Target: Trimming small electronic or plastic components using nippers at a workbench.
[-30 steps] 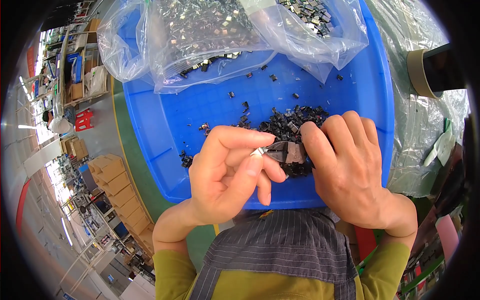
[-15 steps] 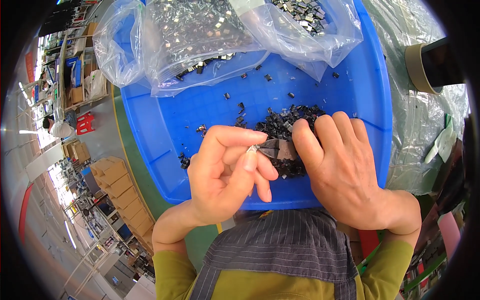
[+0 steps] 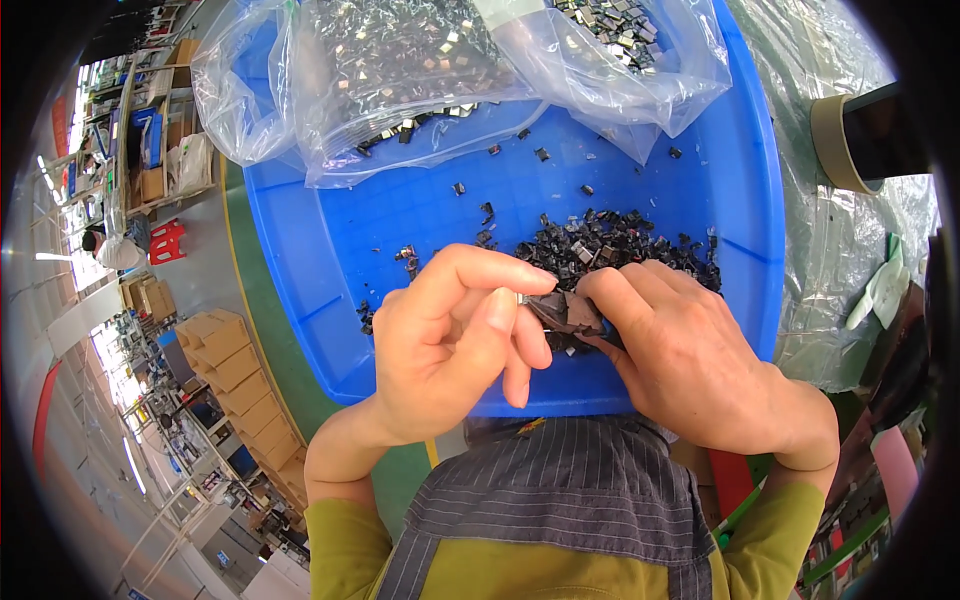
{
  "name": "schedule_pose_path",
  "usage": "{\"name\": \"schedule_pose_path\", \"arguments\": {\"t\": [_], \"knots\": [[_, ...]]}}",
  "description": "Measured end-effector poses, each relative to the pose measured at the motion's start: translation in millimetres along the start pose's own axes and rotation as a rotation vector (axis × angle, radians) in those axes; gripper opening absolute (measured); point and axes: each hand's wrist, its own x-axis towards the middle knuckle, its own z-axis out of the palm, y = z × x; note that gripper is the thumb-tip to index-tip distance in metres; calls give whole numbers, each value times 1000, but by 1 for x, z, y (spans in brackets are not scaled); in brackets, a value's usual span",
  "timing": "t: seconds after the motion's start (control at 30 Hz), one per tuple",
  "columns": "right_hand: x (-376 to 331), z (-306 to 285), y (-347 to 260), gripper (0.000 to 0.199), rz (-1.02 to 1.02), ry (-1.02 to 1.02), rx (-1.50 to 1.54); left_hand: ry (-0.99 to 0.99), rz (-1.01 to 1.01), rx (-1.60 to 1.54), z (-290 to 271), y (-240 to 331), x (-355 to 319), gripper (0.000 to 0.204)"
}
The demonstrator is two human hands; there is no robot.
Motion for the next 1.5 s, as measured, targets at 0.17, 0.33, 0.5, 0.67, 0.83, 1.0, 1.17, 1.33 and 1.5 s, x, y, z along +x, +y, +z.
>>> {"name": "schedule_pose_path", "arguments": {"t": [0.17,0.33,0.5,0.67,0.83,1.0,1.17,1.33,1.5], "knots": [[0,0,1,22,-17,2,17,80,165,265,6,-8,3,24],[0,-1,1,21,-16,-3,13,91,269,397,5,-10,1,19],[1,-3,3,19,3,-78,217,65,149,232,4,-2,1,19],[3,-7,2,21,20,-119,292,62,82,64,4,0,1,21],[2,-4,1,21,6,-11,122,33,1,21,4,1,0,22],[2,-2,0,45,-21,109,-181,45,83,169,8,-3,0,25],[4,6,3,23,-60,248,-275,-12,140,149,5,-7,-1,25],[2,0,0,51,-41,184,-302,-18,153,161,7,-7,-3,24],[1,2,0,49,-56,236,-341,-6,137,175,8,-6,-3,24]]}}
